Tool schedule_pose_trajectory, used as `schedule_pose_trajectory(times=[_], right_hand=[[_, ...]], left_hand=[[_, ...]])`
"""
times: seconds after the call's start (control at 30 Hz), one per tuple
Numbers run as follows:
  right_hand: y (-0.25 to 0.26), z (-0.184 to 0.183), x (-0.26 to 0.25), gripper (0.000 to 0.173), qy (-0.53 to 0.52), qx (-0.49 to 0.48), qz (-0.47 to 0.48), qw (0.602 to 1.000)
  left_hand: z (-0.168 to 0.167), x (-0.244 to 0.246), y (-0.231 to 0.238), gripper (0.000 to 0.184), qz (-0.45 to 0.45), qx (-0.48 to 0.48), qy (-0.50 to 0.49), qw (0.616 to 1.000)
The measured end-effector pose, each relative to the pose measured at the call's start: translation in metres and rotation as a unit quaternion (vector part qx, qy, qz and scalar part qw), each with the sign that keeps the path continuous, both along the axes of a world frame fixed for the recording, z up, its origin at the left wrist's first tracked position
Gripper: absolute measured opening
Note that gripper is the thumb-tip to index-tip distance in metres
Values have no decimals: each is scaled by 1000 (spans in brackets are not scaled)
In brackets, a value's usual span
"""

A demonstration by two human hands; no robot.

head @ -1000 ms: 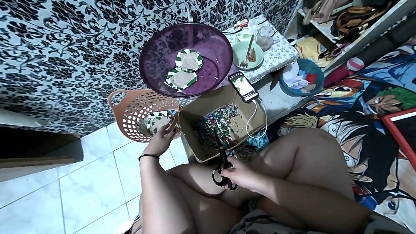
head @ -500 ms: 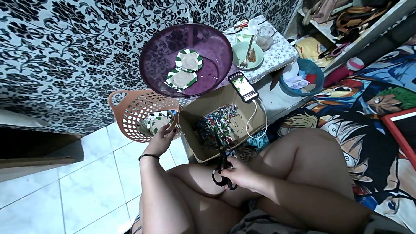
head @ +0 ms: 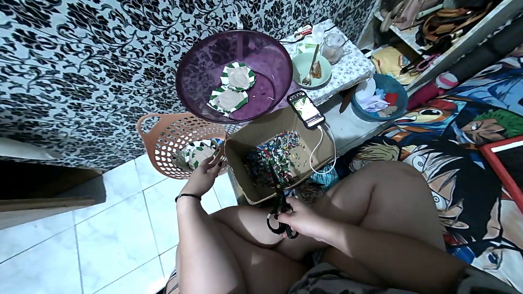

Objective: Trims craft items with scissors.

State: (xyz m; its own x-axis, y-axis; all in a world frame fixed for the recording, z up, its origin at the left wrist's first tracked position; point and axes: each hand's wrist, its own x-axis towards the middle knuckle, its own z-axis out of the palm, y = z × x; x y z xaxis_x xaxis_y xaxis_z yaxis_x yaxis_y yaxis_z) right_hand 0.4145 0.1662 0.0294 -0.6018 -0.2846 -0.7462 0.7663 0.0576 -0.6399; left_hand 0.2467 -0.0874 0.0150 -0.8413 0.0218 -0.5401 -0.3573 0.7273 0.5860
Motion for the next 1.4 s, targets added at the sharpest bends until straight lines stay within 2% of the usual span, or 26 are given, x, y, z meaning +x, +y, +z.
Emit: schedule_pose_trajectory(times=[1.4], right_hand=[[0, 2, -1, 41, -1, -2, 2, 1000]], left_hand=[[-1, 0, -1, 56, -7, -7, 4, 1000]])
